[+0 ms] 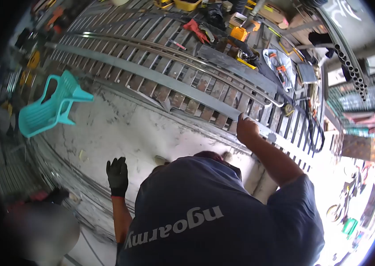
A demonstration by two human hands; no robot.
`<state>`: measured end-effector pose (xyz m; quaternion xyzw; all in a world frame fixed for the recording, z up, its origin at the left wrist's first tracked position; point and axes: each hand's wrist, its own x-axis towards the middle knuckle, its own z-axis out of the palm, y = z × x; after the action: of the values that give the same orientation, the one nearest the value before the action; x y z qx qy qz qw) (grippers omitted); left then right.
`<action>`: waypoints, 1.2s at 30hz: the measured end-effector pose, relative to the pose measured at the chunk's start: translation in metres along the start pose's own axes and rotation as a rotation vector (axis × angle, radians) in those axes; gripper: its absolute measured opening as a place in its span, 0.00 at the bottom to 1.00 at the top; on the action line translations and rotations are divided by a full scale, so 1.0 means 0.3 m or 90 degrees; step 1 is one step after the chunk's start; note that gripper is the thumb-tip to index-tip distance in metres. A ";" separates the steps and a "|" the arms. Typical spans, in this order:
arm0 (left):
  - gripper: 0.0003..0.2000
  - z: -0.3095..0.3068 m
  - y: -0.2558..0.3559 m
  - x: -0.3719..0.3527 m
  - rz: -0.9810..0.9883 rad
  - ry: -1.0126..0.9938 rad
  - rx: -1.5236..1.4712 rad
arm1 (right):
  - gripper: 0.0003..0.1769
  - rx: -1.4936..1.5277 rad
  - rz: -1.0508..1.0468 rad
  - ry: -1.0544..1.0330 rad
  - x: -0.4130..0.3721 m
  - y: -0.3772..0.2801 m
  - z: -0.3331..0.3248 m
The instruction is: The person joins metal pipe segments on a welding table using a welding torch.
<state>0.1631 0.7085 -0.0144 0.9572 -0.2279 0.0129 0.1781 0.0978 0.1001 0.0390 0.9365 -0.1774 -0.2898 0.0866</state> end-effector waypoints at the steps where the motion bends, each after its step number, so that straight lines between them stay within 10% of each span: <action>1: 0.13 -0.042 -0.098 0.002 0.016 -0.010 0.029 | 0.41 0.008 0.034 -0.053 0.025 -0.054 -0.020; 7: 0.14 -0.311 -0.535 0.294 0.011 -0.083 0.015 | 0.45 -0.031 0.086 -0.163 0.174 -0.282 -0.055; 12: 0.17 -0.456 -0.869 0.790 0.194 -0.105 0.181 | 0.45 0.222 0.558 -0.153 0.332 -0.386 -0.040; 25: 0.19 -0.628 -1.477 1.707 0.193 -0.117 0.254 | 0.38 0.301 0.711 -0.106 0.423 -0.312 0.144; 28: 0.18 -0.596 -1.866 1.953 0.121 -0.161 0.166 | 0.26 0.300 0.647 -0.158 0.463 -0.424 -0.164; 29: 0.19 -0.638 -1.849 2.081 -0.393 -0.219 -0.164 | 0.25 0.266 0.630 -0.109 0.492 -0.438 -0.155; 30: 0.26 -0.640 -1.907 2.191 -0.503 -0.161 -0.247 | 0.24 0.233 0.612 -0.060 0.519 -0.469 -0.164; 36: 0.34 -0.570 -2.688 2.823 -0.599 -0.092 -0.335 | 0.22 0.256 0.614 0.096 0.649 -1.079 -0.787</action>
<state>1.2871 1.0737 -0.0350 0.8775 0.2178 -0.1912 0.3822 0.4742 0.3380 0.0463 0.7650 -0.6335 -0.1089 0.0412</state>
